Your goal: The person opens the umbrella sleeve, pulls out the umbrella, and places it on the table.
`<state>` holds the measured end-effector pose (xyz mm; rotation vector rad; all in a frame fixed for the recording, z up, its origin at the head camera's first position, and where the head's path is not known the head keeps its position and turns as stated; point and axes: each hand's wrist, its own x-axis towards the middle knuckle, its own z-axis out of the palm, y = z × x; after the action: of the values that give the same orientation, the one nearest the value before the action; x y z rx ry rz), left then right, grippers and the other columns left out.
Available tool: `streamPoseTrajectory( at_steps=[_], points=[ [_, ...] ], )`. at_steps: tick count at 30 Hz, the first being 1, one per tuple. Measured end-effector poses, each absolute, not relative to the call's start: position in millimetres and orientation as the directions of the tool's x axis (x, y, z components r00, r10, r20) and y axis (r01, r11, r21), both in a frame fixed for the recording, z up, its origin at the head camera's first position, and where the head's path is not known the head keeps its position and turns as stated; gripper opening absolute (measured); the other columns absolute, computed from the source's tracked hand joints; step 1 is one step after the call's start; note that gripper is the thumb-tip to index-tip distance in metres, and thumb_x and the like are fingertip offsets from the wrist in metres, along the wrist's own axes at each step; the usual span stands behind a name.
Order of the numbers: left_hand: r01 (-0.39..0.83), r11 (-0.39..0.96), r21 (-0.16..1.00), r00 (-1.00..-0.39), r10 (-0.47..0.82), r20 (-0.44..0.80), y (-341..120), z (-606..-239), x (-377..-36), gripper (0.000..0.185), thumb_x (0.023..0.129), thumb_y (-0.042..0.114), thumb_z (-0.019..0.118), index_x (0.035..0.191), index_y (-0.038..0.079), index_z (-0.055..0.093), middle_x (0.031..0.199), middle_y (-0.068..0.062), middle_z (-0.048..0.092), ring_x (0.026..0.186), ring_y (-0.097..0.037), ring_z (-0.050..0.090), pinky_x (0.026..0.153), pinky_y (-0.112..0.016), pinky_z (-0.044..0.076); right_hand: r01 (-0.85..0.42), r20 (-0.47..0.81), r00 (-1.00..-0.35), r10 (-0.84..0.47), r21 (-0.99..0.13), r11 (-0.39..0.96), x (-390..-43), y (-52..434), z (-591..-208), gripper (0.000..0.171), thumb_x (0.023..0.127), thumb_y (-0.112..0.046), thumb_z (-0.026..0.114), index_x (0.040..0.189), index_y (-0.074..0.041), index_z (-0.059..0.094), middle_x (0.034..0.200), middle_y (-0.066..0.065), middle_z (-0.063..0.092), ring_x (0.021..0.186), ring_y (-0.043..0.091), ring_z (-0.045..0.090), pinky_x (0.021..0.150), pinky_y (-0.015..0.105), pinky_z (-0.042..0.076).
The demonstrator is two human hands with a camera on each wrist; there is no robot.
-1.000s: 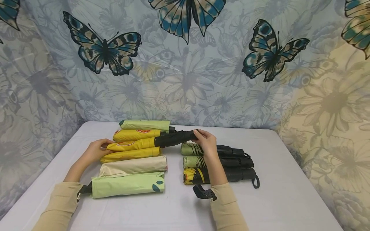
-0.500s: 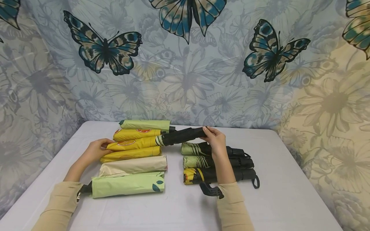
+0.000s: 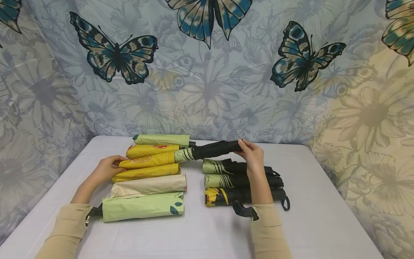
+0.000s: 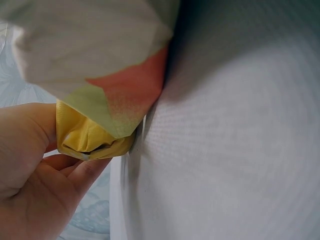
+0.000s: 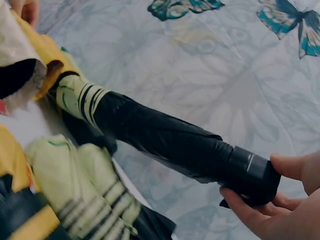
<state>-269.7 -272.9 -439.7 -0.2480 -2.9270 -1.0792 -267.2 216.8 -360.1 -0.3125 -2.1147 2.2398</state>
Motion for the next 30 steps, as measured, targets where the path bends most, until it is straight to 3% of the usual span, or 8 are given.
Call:
streamPoseTrajectory(
  at_steps=[6,10,13,19,23,26,30],
  points=[
    [0.166,0.740,0.652,-0.985,0.149,0.082,-274,-442,-270,0.034,0.087,0.003,0.070,0.119,-0.007,0.063,0.115,-0.030,0.064,0.101,-0.041,0.066,0.081,-0.042,0.060,0.090,-0.112,-0.967,0.228,-0.991,-0.104,-268,234,-357,0.063,0.099,-0.028,0.056,0.148,0.004,0.034,0.156,0.015,0.028,0.080,-0.003,0.066,0.094,0.020,0.054],
    [0.171,0.737,0.654,-0.985,0.150,0.088,-275,-442,-271,0.033,0.088,0.003,0.069,0.119,-0.006,0.063,0.115,-0.030,0.063,0.101,-0.041,0.067,0.081,-0.042,0.060,0.070,-0.118,-0.959,0.257,-0.980,-0.188,-269,248,-357,0.063,0.097,-0.025,0.059,0.147,0.007,0.035,0.137,0.006,0.043,0.081,0.000,0.066,0.087,0.019,0.057],
    [0.171,0.739,0.652,-0.985,0.148,0.090,-276,-444,-272,0.033,0.088,0.002,0.069,0.119,-0.006,0.063,0.115,-0.030,0.063,0.100,-0.041,0.067,0.080,-0.043,0.060,0.063,-0.126,-0.954,0.271,-0.971,-0.230,-271,259,-359,0.063,0.096,-0.023,0.061,0.144,0.009,0.036,0.123,-0.003,0.046,0.080,0.002,0.067,0.084,0.019,0.058],
    [0.168,0.739,0.652,-0.985,0.148,0.086,-275,-444,-271,0.033,0.088,0.003,0.069,0.119,-0.006,0.063,0.116,-0.030,0.063,0.101,-0.041,0.067,0.081,-0.043,0.060,0.064,-0.139,-0.944,0.298,-0.967,-0.248,-273,277,-364,0.064,0.096,-0.021,0.061,0.145,0.009,0.034,0.134,0.002,0.043,0.079,0.003,0.068,0.082,0.020,0.058],
    [0.167,0.740,0.652,-0.985,0.147,0.086,-275,-443,-271,0.033,0.088,0.003,0.069,0.119,-0.006,0.063,0.116,-0.030,0.064,0.100,-0.041,0.067,0.081,-0.042,0.060,0.062,-0.136,-0.945,0.297,-0.967,-0.246,-274,288,-370,0.066,0.095,-0.021,0.063,0.146,0.010,0.034,0.126,0.001,0.046,0.079,0.003,0.068,0.080,0.020,0.059],
    [0.165,0.740,0.653,-0.986,0.148,0.081,-274,-443,-271,0.034,0.088,0.003,0.069,0.120,-0.006,0.063,0.116,-0.030,0.063,0.101,-0.041,0.067,0.081,-0.042,0.060,0.071,-0.136,-0.959,0.249,-0.965,-0.254,-274,298,-374,0.047,0.094,-0.019,0.064,0.135,0.000,0.051,0.116,-0.002,0.051,0.079,0.005,0.069,0.080,0.021,0.060],
    [0.168,0.732,0.660,-0.985,0.148,0.086,-275,-442,-270,0.033,0.088,0.004,0.069,0.119,-0.006,0.063,0.115,-0.030,0.063,0.100,-0.041,0.067,0.080,-0.041,0.060,0.087,-0.133,-0.980,0.149,-0.956,-0.280,-274,310,-379,0.006,0.093,-0.013,0.065,0.098,-0.013,0.069,0.099,-0.007,0.063,0.079,0.007,0.071,0.078,0.023,0.060]
  ],
)
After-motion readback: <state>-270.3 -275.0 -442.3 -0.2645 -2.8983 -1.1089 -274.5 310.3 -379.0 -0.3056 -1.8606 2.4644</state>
